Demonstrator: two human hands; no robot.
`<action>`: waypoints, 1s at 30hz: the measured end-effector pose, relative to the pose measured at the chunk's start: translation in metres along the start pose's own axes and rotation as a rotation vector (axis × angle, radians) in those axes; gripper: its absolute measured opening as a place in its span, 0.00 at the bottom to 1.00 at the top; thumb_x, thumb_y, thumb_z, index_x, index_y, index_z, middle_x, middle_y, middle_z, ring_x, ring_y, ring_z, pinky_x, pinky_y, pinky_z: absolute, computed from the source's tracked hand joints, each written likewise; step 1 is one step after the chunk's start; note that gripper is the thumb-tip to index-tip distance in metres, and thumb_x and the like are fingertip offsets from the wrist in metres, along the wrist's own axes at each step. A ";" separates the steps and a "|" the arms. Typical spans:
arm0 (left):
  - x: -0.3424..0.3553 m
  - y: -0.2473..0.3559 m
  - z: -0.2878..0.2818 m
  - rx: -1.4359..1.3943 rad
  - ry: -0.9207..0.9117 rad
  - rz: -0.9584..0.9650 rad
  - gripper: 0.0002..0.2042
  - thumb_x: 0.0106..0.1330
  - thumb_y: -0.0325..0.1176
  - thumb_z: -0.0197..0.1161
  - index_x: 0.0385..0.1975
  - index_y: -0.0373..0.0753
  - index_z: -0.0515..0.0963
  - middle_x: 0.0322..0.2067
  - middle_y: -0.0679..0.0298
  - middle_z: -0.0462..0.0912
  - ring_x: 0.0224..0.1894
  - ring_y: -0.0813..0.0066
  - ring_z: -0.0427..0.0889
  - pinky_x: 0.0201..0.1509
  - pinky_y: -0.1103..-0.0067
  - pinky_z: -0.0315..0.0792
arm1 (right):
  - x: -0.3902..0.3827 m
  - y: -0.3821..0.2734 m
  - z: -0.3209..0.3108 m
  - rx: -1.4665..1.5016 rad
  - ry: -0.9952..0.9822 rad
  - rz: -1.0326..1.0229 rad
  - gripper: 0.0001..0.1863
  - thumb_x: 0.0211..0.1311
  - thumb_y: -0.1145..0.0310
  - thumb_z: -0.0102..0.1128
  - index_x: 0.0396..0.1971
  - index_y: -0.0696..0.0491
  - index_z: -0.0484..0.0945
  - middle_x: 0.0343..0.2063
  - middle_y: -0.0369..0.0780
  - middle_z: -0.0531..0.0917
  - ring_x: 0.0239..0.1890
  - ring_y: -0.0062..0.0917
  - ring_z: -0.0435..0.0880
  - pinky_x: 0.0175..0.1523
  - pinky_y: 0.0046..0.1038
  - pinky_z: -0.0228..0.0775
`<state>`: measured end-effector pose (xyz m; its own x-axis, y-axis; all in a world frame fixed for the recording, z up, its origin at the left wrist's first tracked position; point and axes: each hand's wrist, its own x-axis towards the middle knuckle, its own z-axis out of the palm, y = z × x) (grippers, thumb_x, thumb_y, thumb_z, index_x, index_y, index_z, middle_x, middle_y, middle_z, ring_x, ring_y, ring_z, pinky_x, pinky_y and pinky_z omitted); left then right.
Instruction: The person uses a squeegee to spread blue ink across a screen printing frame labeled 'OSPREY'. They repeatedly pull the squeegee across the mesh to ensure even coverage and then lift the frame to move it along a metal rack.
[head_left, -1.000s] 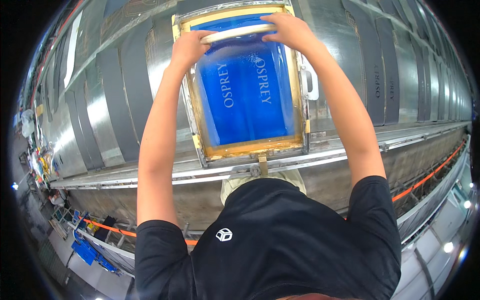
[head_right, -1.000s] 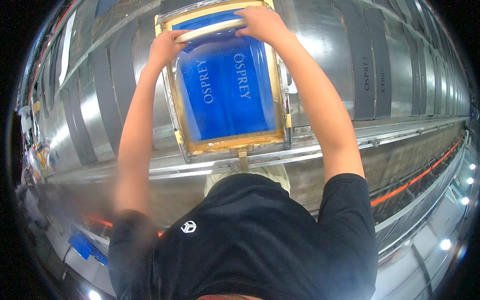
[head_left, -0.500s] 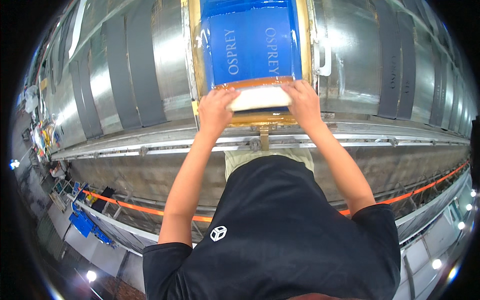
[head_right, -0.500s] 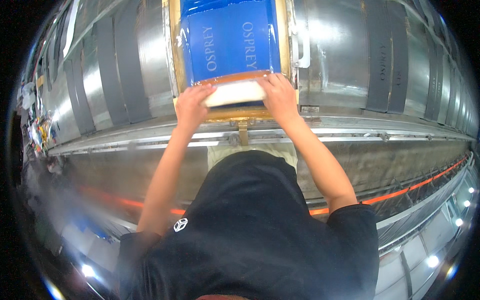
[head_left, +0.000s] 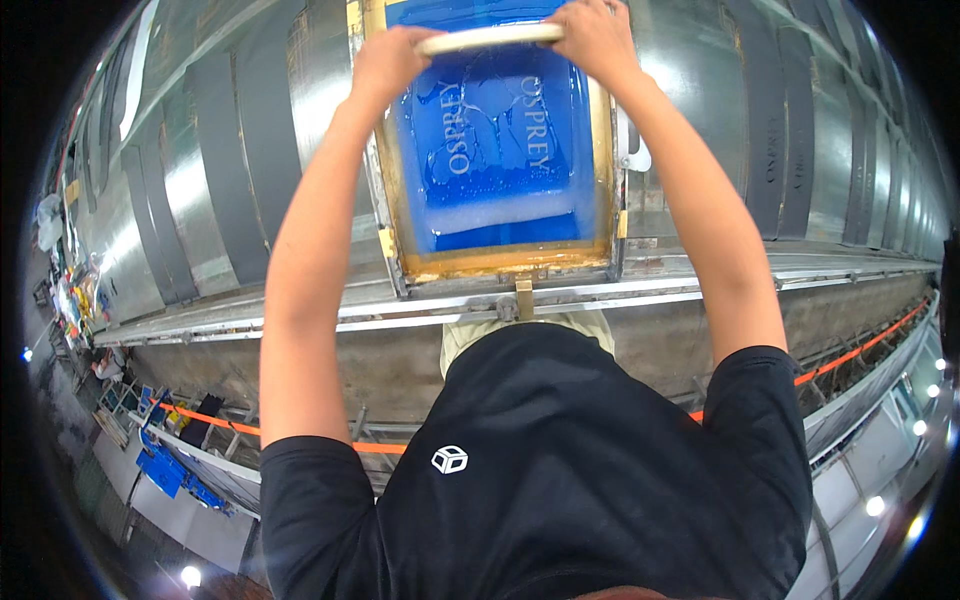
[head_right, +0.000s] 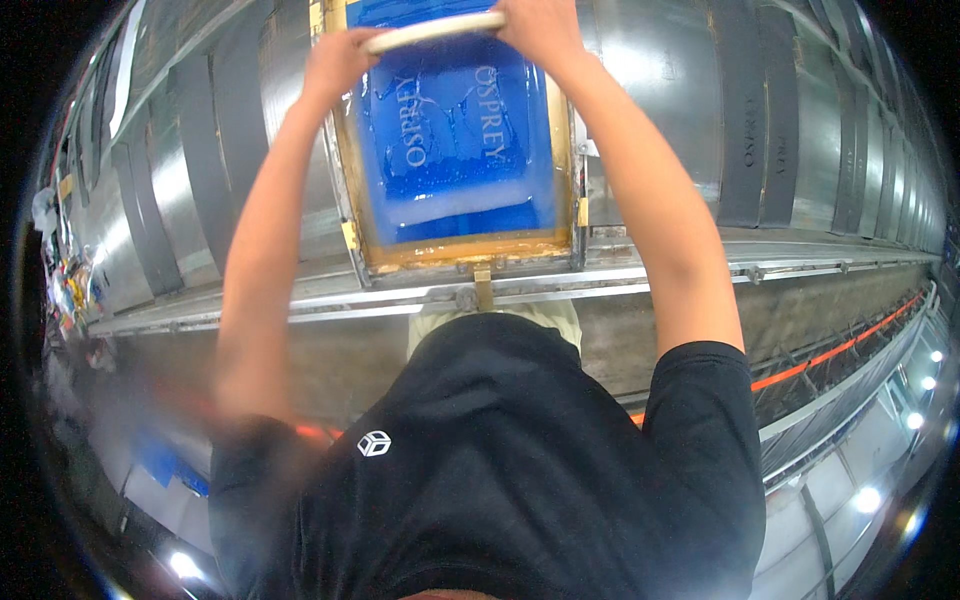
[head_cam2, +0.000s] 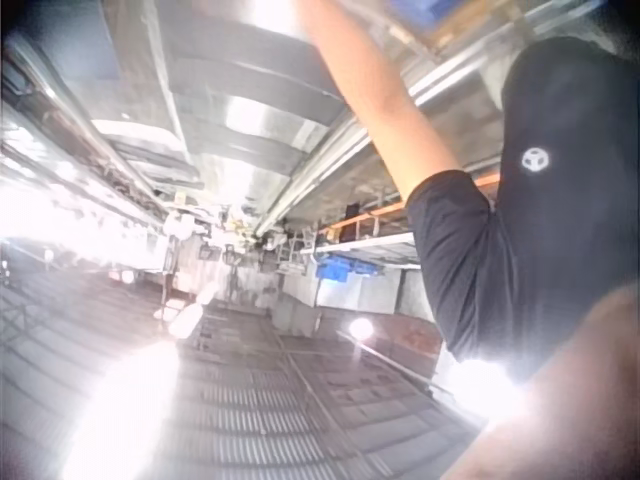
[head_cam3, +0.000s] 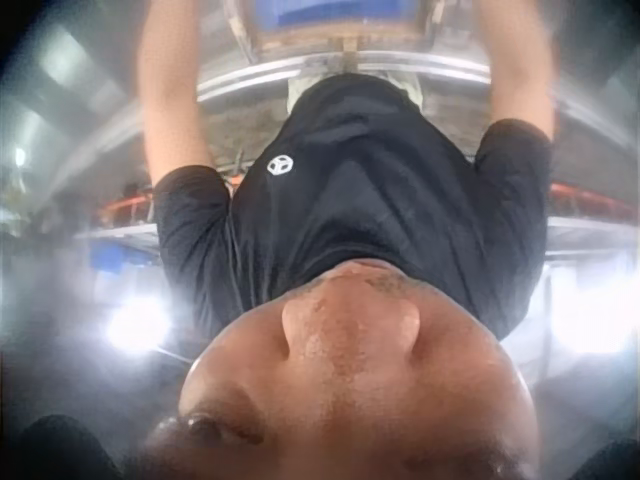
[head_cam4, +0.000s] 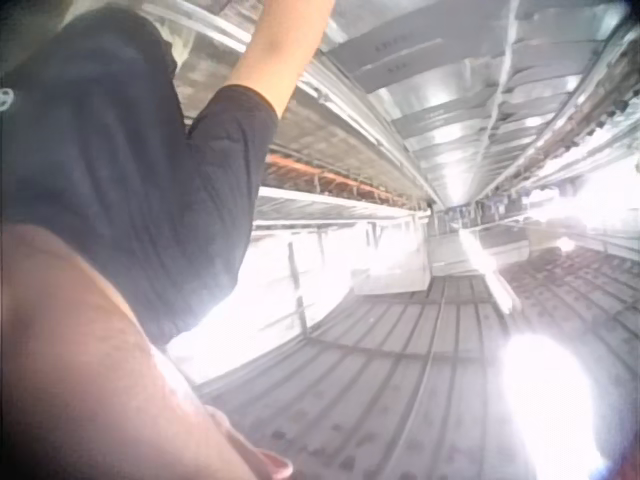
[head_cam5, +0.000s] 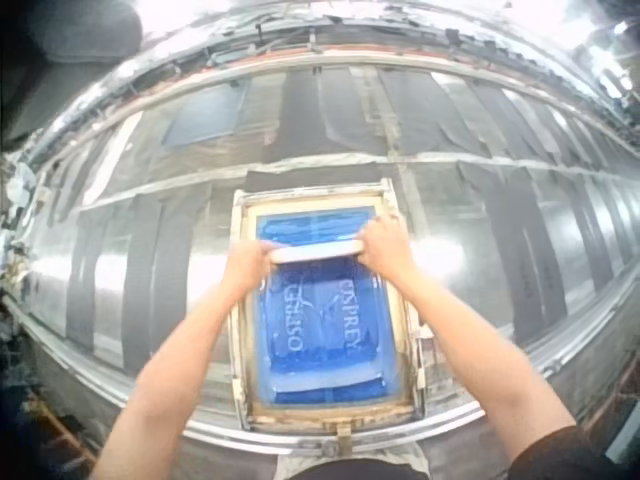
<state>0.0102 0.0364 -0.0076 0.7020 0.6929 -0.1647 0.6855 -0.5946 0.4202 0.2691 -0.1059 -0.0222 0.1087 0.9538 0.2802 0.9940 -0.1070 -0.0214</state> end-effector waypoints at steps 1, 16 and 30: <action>0.021 -0.004 -0.008 0.030 0.005 0.010 0.19 0.58 0.35 0.69 0.50 0.62 0.85 0.40 0.61 0.88 0.43 0.57 0.86 0.48 0.66 0.80 | 0.014 0.008 0.004 0.037 0.030 -0.002 0.16 0.39 0.58 0.76 0.32 0.46 0.88 0.34 0.40 0.85 0.48 0.37 0.79 0.59 0.44 0.66; -0.097 0.020 0.041 -0.055 -0.027 0.024 0.19 0.57 0.26 0.65 0.47 0.57 0.87 0.44 0.63 0.88 0.45 0.57 0.86 0.50 0.66 0.80 | -0.112 -0.047 -0.030 0.296 -0.238 0.153 0.23 0.42 0.75 0.75 0.43 0.47 0.85 0.44 0.37 0.84 0.53 0.32 0.80 0.66 0.41 0.63; -0.269 0.066 0.092 -0.148 0.197 0.177 0.24 0.47 0.16 0.62 0.46 0.45 0.84 0.49 0.65 0.86 0.53 0.63 0.83 0.56 0.66 0.75 | -0.196 -0.003 -0.060 0.697 0.076 0.613 0.26 0.57 0.55 0.72 0.53 0.52 0.81 0.45 0.44 0.81 0.53 0.39 0.79 0.59 0.38 0.70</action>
<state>-0.1156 -0.2272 -0.0171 0.7471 0.6581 0.0933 0.5099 -0.6575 0.5547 0.2446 -0.3093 -0.0193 0.6404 0.7627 0.0907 0.5471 -0.3702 -0.7508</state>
